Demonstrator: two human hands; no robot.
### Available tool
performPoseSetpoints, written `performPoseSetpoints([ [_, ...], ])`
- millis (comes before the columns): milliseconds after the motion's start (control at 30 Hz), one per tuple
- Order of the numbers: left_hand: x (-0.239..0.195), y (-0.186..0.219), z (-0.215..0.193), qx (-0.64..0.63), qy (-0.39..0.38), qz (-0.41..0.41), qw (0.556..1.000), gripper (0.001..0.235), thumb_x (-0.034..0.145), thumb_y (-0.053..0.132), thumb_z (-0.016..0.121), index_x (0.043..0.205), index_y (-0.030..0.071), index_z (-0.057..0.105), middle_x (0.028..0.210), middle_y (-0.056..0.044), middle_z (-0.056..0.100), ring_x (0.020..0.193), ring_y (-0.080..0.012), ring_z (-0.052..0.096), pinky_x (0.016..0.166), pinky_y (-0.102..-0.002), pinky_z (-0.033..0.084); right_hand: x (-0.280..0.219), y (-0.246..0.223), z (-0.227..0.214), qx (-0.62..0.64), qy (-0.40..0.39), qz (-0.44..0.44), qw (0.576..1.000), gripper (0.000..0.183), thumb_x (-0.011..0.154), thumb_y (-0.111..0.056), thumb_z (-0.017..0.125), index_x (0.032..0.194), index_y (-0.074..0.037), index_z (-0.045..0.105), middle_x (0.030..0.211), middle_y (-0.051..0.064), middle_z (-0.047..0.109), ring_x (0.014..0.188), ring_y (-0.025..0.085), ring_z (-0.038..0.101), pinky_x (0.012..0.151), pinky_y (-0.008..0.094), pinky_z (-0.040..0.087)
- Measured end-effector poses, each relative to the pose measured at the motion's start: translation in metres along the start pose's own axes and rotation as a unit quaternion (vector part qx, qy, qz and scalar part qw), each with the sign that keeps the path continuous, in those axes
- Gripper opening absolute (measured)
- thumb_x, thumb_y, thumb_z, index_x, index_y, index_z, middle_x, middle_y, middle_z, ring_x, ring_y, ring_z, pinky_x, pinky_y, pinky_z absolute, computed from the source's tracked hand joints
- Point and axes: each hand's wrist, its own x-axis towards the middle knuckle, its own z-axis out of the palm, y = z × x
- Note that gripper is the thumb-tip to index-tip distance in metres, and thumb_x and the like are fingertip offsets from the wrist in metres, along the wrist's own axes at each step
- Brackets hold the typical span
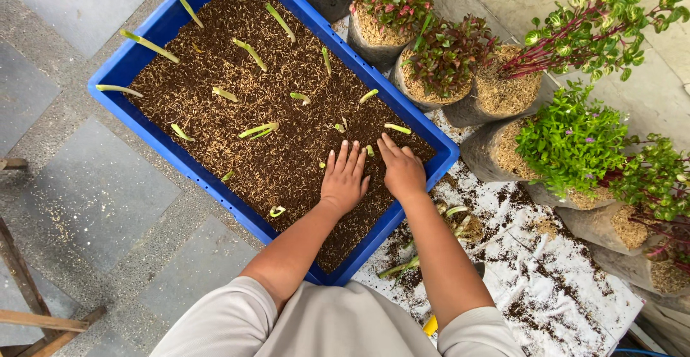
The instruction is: The person plants green onion stalks into a large blue bin filled with soil by hand.
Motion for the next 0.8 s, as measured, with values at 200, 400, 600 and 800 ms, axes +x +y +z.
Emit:
performPoseSetpoints([
  [200,-0.006,-0.005,0.028,-0.018,0.089,0.032,0.995,0.078,0.120,0.047,0.036,0.187,0.012,0.018,0.195,-0.016,0.014,0.180,-0.0403,0.003,0.142,-0.064,0.000,0.022,0.008,0.018,-0.025,-0.033,-0.018,0.999,0.096,0.107,0.005,0.049,0.190,-0.030,0.018,0.197,-0.013,0.011,0.154,0.040,0.052,0.122,0.054,0.051],
  [400,0.000,-0.005,0.034,-0.012,0.098,0.049,0.994,0.080,0.117,0.057,0.038,0.186,0.018,0.027,0.195,-0.012,0.017,0.179,-0.0435,0.003,0.140,-0.071,0.003,0.026,0.008,0.019,-0.053,-0.064,-0.003,0.996,0.096,0.107,0.003,0.048,0.190,-0.034,0.016,0.197,-0.016,0.007,0.134,0.034,0.057,0.110,0.047,0.049],
  [600,0.001,-0.003,0.033,-0.010,0.093,0.042,0.995,0.077,0.117,0.052,0.038,0.185,0.018,0.028,0.195,-0.009,0.018,0.180,-0.0398,0.003,0.141,-0.070,0.003,0.004,-0.014,0.020,-0.096,-0.098,0.029,0.990,0.088,0.106,-0.006,0.050,0.187,-0.029,0.024,0.197,-0.017,0.007,0.132,0.029,0.046,0.127,0.057,0.027],
  [800,0.000,-0.006,0.034,-0.013,0.103,0.053,0.993,0.075,0.118,0.050,0.040,0.184,0.017,0.031,0.195,-0.012,0.018,0.180,-0.0429,0.003,0.140,-0.073,0.004,0.005,-0.008,0.017,-0.096,-0.069,0.023,0.993,0.086,0.105,0.002,0.051,0.185,-0.026,0.032,0.194,-0.017,0.020,0.158,0.031,0.034,0.135,0.069,0.014],
])
